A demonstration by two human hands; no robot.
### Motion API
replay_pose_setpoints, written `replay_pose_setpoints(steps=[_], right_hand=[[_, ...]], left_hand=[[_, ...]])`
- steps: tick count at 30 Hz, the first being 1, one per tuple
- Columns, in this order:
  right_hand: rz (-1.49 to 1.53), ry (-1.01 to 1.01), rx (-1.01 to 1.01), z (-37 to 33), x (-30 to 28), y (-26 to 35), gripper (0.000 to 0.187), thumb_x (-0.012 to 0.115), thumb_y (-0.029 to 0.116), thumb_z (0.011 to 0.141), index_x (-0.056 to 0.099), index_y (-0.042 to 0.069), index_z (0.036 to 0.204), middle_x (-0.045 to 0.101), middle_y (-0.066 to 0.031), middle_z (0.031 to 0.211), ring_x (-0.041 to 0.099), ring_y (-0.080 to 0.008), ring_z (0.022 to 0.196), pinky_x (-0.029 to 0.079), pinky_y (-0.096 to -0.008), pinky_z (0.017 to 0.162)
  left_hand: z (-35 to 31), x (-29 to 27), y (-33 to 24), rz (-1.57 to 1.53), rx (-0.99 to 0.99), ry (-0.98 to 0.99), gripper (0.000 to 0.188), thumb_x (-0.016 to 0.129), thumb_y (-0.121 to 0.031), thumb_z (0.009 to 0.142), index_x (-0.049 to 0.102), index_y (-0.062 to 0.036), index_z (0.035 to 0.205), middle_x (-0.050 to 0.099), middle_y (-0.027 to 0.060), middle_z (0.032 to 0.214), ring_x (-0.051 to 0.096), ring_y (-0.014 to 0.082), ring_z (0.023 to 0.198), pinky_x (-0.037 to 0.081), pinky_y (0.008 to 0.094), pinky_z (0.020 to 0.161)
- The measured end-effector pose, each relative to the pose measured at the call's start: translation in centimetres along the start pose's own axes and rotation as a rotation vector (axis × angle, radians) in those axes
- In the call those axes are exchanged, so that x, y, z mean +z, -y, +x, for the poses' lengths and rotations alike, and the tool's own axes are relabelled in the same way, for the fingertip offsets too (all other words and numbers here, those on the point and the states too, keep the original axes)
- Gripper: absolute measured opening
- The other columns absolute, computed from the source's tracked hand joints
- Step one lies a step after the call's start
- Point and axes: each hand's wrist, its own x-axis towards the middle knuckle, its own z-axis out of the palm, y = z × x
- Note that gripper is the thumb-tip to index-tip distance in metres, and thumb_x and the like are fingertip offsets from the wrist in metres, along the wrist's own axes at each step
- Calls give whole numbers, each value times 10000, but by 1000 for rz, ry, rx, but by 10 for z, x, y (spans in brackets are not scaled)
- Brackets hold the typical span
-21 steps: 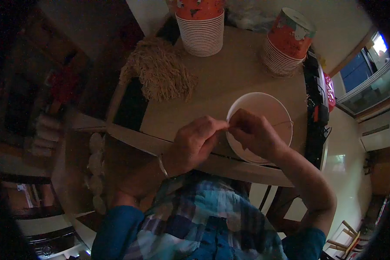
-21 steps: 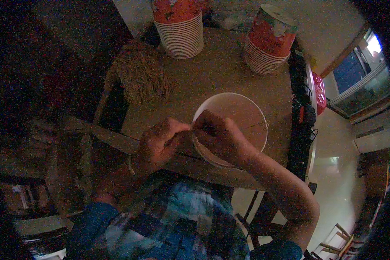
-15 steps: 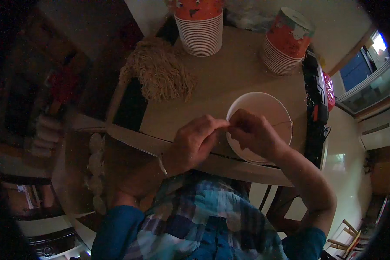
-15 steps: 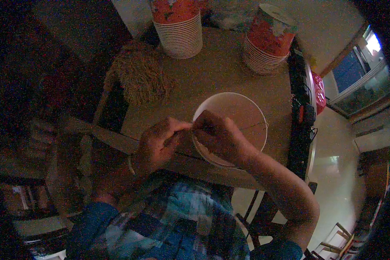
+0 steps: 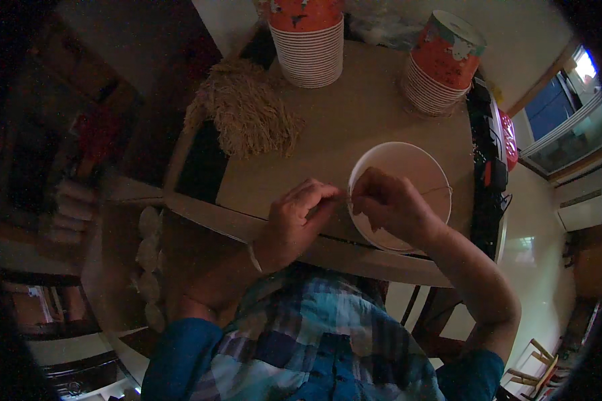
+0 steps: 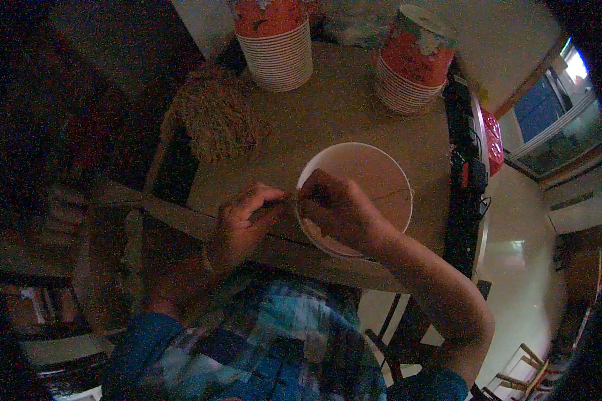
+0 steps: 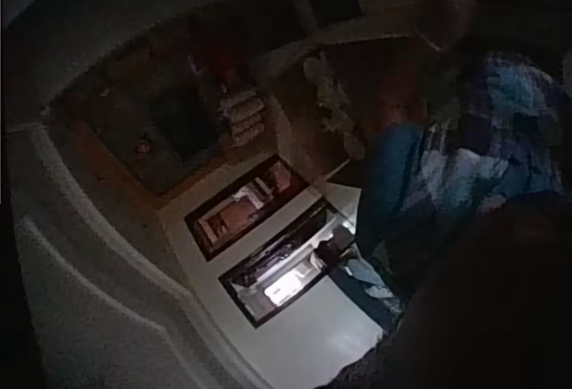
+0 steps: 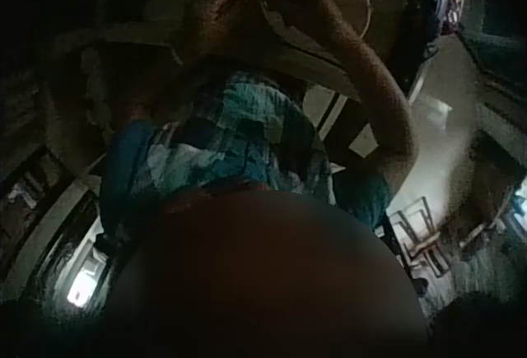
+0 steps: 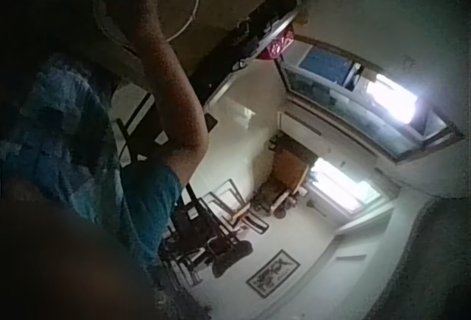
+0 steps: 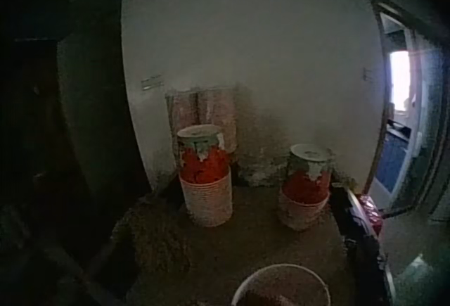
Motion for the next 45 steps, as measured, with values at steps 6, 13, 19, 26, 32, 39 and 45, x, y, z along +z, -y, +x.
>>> replay_pose_setpoints(steps=[6, 13, 19, 26, 32, 39, 45], right_hand=[[17, 5, 33, -2, -1, 4, 39, 576, 69, 909, 560, 60, 943, 601, -1, 812, 564, -50, 694, 465, -201, 530], [87, 46, 148, -2, -4, 10, 62, 585, 100, 926, 566, 59, 969, 595, -2, 809, 563, -60, 689, 475, -210, 553], [114, 54, 188, -3, -8, 13, 118, 581, 98, 932, 594, 46, 1037, 597, -7, 808, 572, -76, 684, 496, -229, 567], [74, 71, 172, -1, -9, 9, 157, 613, 133, 930, 605, 24, 1042, 608, -13, 817, 589, -87, 698, 525, -243, 599], [107, 75, 132, 1, -6, 5, 145, 648, 158, 914, 618, 27, 968, 603, -14, 793, 584, -79, 691, 519, -239, 576], [98, 46, 179, 0, -5, 9, 99, 614, 120, 912, 613, 22, 926, 599, -15, 764, 587, -82, 670, 505, -244, 559], [93, 55, 160, -2, -8, 11, 77, 604, 86, 893, 608, 16, 925, 598, -19, 785, 593, -94, 664, 506, -244, 574]], left_hand=[[-2, 4, 0, -26, -66, 16, 167, 653, 13, 830, 632, -37, 988, 640, 112, 944, 650, 278, 883, 518, 348, 742], [-2, 3, -1, -41, -101, 5, 114, 656, -4, 826, 629, -46, 929, 636, 103, 892, 647, 270, 827, 512, 344, 712], [2, 1, -6, -56, -39, 33, 106, 648, -8, 834, 611, -48, 925, 611, 98, 867, 632, 272, 796, 505, 346, 689], [-2, 2, -3, -59, -38, 65, 89, 638, -34, 859, 598, -50, 937, 600, 93, 877, 628, 268, 796, 502, 350, 673], [1, 0, -7, 30, 32, 66, 93, 644, -47, 860, 587, -49, 934, 587, 106, 873, 622, 293, 789, 505, 372, 670], [1, -1, -5, -11, 54, 95, 99, 638, -28, 855, 578, -44, 933, 582, 110, 874, 618, 304, 793, 505, 377, 678], [0, -2, -6, -19, -24, 107, 125, 658, -50, 849, 611, -51, 964, 620, 97, 935, 640, 266, 895, 514, 348, 776]])
